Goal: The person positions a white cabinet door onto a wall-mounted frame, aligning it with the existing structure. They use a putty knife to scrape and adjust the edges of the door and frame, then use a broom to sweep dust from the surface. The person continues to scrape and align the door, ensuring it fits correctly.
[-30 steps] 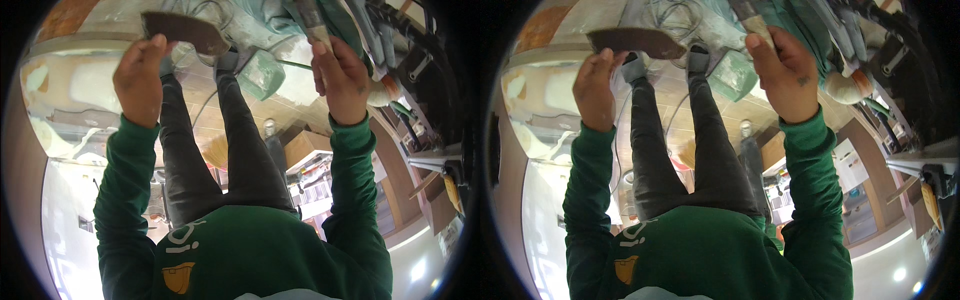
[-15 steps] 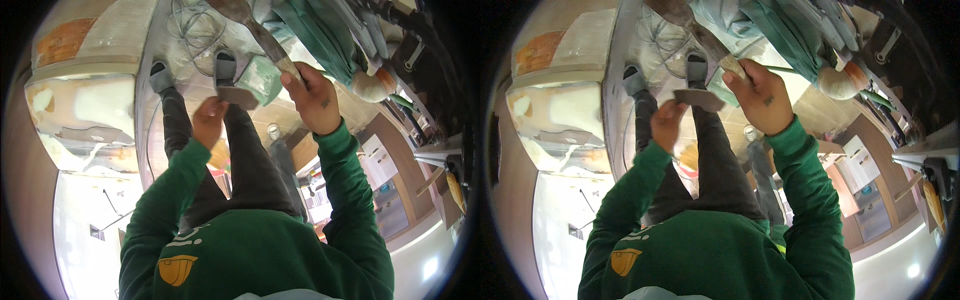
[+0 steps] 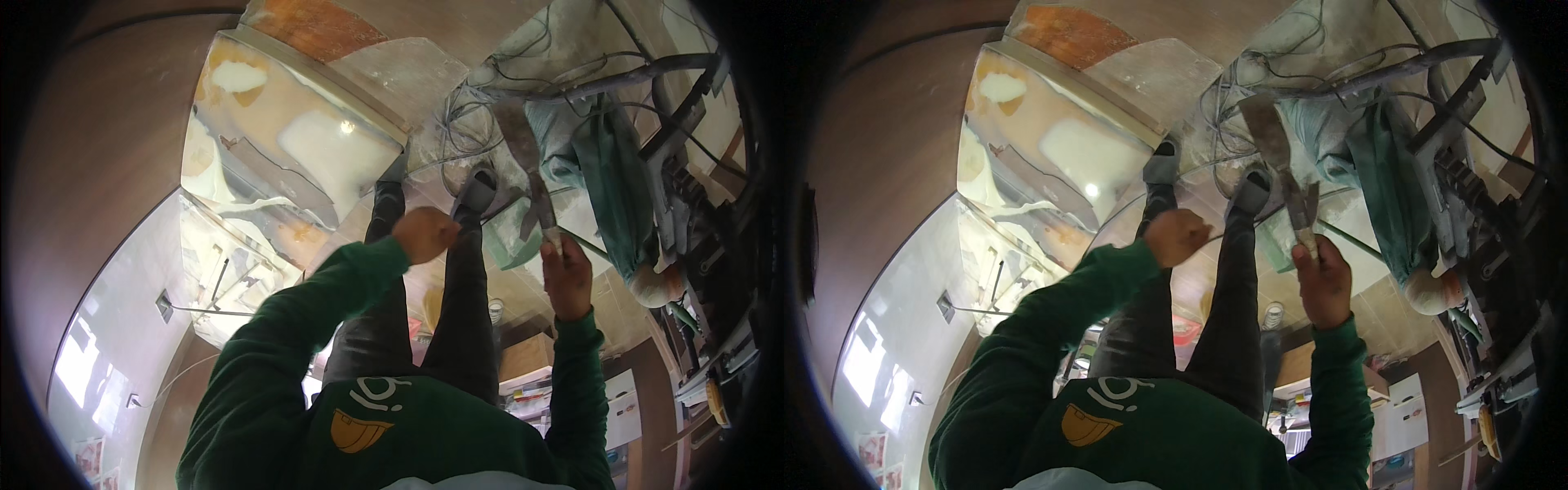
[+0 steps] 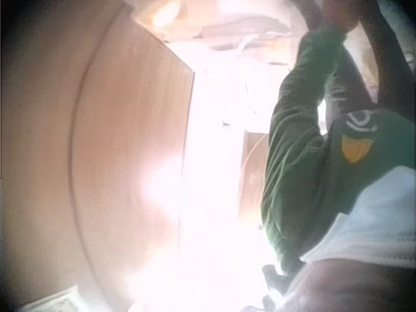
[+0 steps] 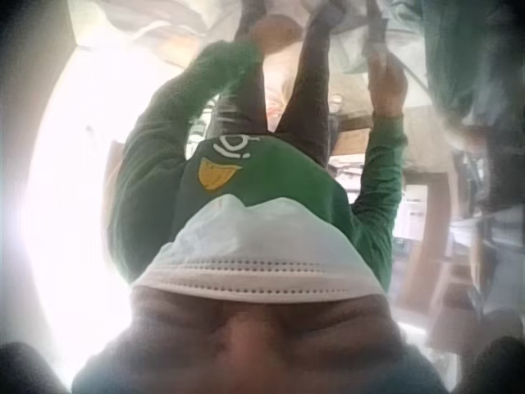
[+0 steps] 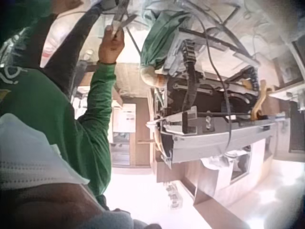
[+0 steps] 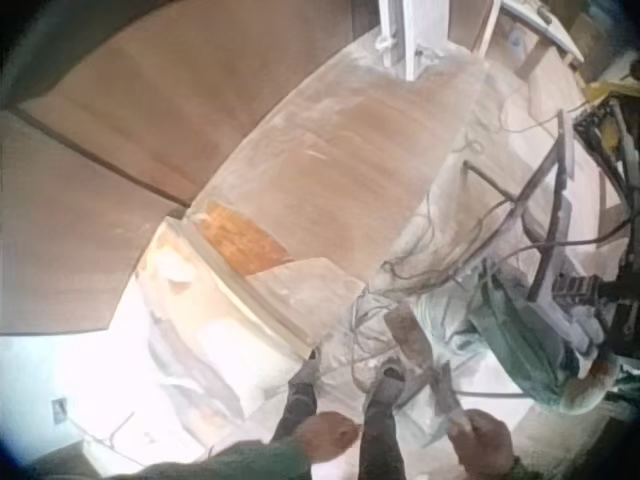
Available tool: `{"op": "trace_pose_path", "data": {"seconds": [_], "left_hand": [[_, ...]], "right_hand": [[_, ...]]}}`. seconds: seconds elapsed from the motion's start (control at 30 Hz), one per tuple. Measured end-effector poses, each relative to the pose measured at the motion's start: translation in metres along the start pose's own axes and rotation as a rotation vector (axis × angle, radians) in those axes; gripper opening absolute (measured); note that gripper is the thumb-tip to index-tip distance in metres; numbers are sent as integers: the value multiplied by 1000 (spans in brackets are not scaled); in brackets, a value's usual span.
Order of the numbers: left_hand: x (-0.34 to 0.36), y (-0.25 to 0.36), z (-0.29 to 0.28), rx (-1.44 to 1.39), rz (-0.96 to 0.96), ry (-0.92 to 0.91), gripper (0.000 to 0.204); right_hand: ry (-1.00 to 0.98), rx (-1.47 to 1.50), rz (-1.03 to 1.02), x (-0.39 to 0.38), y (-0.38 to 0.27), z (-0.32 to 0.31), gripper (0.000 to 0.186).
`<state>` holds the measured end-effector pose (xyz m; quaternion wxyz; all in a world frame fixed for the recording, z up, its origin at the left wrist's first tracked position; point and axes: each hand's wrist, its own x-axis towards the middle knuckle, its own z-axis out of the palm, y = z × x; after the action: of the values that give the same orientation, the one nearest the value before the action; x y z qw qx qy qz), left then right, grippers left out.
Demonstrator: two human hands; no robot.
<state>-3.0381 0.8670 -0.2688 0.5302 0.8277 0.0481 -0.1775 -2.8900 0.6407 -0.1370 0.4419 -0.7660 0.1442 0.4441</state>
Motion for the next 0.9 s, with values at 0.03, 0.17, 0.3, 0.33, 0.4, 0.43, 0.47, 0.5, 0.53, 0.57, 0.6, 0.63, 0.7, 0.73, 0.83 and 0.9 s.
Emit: {"op": "trace_pose_path", "data": {"seconds": [0.03,0.17,0.3,0.33,0.4,0.43,0.47,0.5,0.53,0.57,0.6,0.63,0.7,0.73,0.83,0.9], "left_hand": [[-2,0,-25,1,1,24,21],[1,-7,-116,-69,48,280,17],[16,-38,-186,-65,-30,670,27],[22,-51,-202,-38,-118,740,29],[32,-87,-231,213,-101,908,27],[42,-96,-239,330,-85,969,27],[45,-102,-250,459,-77,1033,29],[47,-107,-259,590,-71,1092,34],[46,-116,-265,616,-102,1078,36],[44,-125,-268,639,-130,1065,40],[42,-132,-271,662,-158,1050,44],[44,-131,-271,671,-201,1019,47],[47,-126,-271,679,-194,1031,48],[49,-126,-271,678,-189,1032,48],[53,-130,-270,682,-254,983,54],[54,-127,-271,660,-289,951,56]], "right_hand": [[-38,-26,57,1,-4,4,31],[-72,-71,-12,5,-11,34,31],[-184,32,-37,18,-22,64,30],[-204,63,-45,22,-25,72,30],[-229,-19,-124,35,-40,88,31],[-220,-79,-197,47,-44,94,31],[-224,-136,-274,59,-53,105,31],[-200,-256,-372,70,-67,116,34],[-214,-218,-417,81,-80,132,35],[-226,-179,-462,91,-93,148,35],[-237,-139,-506,104,-104,161,36],[-242,-218,-515,119,-113,171,37],[-245,-377,-535,147,-133,191,40],[-232,-419,-583,160,-141,202,42],[-205,-513,-677,195,-157,234,46],[-201,-535,-675,211,-166,250,49]]}}
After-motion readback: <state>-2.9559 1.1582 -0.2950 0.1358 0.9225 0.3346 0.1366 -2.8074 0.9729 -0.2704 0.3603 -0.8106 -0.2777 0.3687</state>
